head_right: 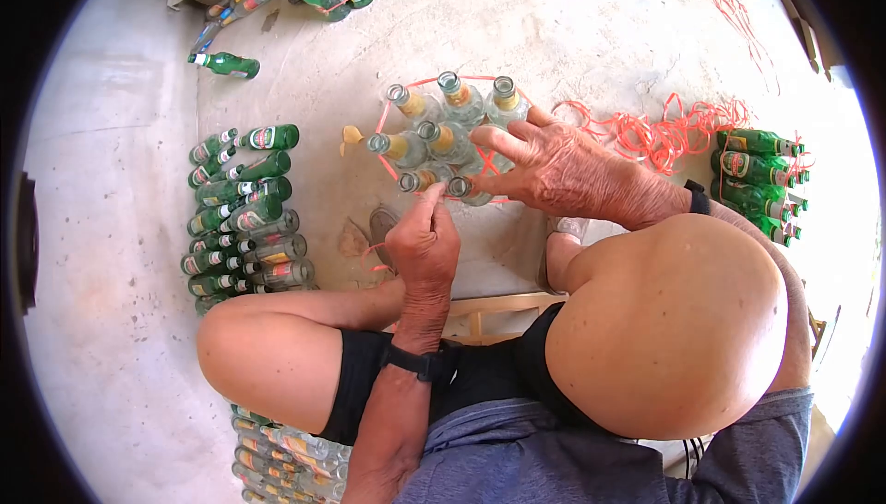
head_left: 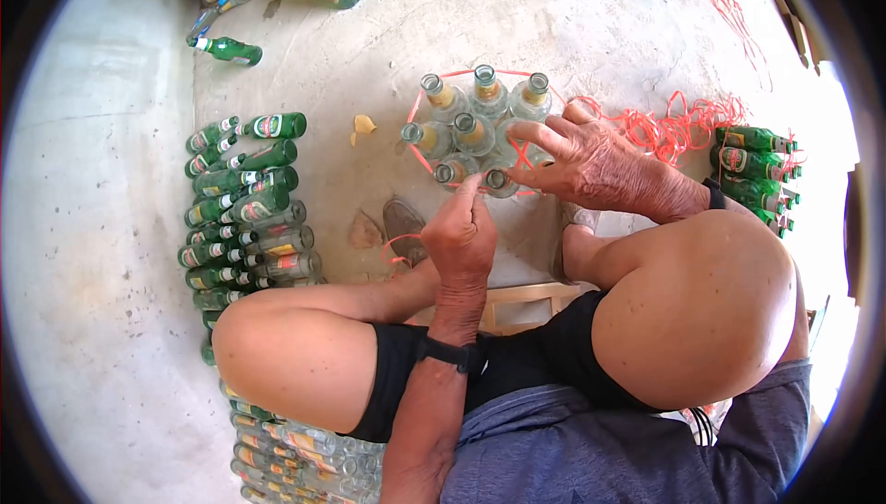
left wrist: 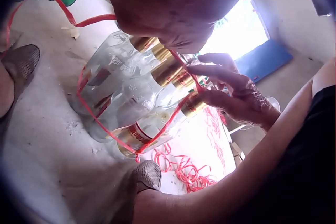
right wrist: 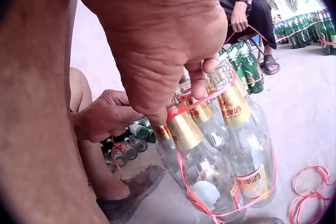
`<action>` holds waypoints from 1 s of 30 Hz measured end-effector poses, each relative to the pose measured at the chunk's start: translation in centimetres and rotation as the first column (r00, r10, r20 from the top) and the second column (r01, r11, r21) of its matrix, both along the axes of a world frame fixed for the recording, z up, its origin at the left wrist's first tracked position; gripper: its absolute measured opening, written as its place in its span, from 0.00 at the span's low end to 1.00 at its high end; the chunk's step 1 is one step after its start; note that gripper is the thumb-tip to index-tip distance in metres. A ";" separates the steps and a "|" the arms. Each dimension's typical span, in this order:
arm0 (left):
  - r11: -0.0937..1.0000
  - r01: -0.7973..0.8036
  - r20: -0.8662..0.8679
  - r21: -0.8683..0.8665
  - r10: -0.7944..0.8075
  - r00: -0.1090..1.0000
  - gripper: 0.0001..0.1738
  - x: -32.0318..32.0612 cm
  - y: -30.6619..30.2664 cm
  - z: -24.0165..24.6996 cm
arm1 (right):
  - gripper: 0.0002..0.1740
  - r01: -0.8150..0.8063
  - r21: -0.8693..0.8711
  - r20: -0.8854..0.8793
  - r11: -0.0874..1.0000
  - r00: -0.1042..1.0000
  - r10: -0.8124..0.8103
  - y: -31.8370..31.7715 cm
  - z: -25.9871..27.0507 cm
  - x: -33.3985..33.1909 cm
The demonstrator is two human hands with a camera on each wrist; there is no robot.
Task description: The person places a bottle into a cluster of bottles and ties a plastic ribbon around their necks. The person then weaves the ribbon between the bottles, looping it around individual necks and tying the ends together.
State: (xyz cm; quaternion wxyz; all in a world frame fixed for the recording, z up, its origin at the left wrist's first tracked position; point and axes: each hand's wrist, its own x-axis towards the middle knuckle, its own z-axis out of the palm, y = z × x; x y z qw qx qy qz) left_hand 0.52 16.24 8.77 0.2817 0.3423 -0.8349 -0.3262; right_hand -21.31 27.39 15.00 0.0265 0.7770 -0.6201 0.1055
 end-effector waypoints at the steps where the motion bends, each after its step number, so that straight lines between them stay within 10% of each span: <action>1: 1.000 0.003 0.001 -0.009 -0.003 1.000 0.15 0.0 0.0 0.0 | 0.27 0.002 -0.003 -0.004 1.000 1.000 -0.002 0.0 0.0 0.0; 30: 0.976 -0.095 -0.095 0.198 0.116 0.989 0.04 0.8 0.7 -0.6 | 0.22 -0.008 0.021 0.046 1.000 0.999 0.007 -0.2 -0.1 -0.1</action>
